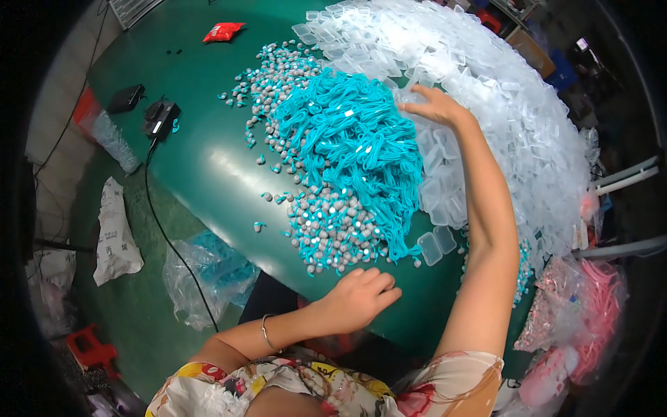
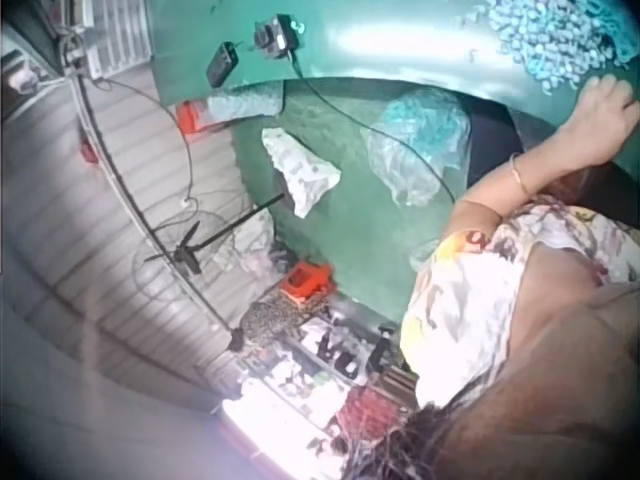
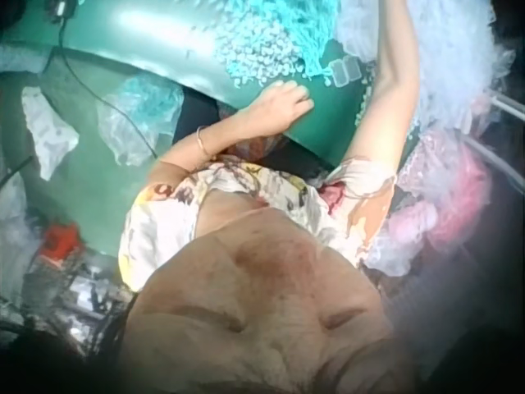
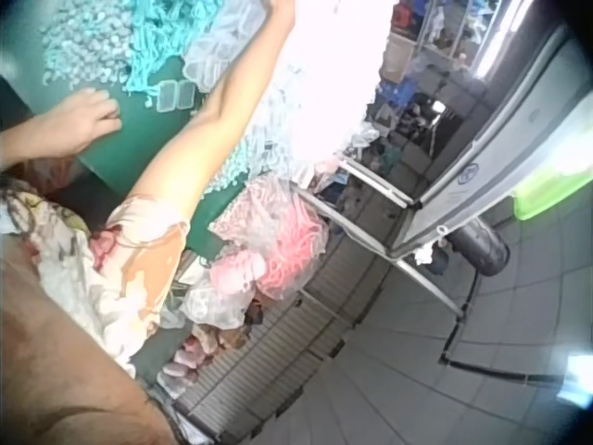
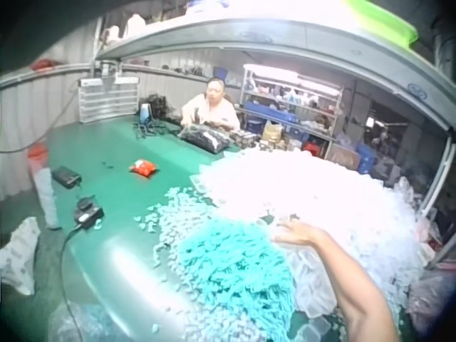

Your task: The person repeatedly picks up small teal and white beads from a green table and places them into small clear plastic containers. They then close the containers and set them aside, continuing the process with the remaining beads.

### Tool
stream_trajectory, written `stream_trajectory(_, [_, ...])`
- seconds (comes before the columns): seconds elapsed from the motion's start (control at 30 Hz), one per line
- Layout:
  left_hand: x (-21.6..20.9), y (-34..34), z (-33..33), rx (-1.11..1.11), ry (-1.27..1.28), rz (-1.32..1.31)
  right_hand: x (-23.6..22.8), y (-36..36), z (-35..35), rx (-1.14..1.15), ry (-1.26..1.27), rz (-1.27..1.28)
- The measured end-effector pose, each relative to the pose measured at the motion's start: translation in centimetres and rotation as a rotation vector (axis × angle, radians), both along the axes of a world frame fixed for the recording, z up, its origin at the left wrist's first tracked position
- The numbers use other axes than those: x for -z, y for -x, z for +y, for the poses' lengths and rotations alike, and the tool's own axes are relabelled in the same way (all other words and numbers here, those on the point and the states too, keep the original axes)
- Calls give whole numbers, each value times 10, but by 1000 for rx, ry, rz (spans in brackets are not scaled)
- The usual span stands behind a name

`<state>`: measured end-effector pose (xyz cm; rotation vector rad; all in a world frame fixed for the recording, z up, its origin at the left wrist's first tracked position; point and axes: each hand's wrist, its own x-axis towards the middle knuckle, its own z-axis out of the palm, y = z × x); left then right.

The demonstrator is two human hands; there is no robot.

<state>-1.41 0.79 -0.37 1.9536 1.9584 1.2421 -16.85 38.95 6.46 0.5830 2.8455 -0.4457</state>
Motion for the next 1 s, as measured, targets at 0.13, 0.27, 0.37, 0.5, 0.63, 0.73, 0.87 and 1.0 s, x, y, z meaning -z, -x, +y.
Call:
stream_trajectory(0.13, [1, 1, 1, -11, -45, 4, 4, -25, -4, -49, 69, 57])
stream_trajectory(0.27, [1, 0, 0, -13, -54, 19, 7, -47, -12, -53, 127, 64])
stream_trajectory(0.37, [3, -1, 0, -17, -68, 39, 8, -60, -20, -43, 105, 72])
stream_trajectory(0.5, [8, -3, 1, -25, -104, 36, 9, -74, -29, -67, 111, 68])
stream_trajectory(0.63, [6, -3, 2, -22, -106, 28, 10, -83, -36, -49, 85, 56])
stream_trajectory(0.73, [10, -4, 4, -14, -116, 9, 6, -85, -38, -68, 88, 61])
stream_trajectory(0.87, [11, -2, 4, -12, -136, -1, 5, -91, -47, -14, 90, 44])
stream_trajectory(1.0, [11, -1, 5, -9, -156, 10, -1, -101, -59, 65, 3, 113])
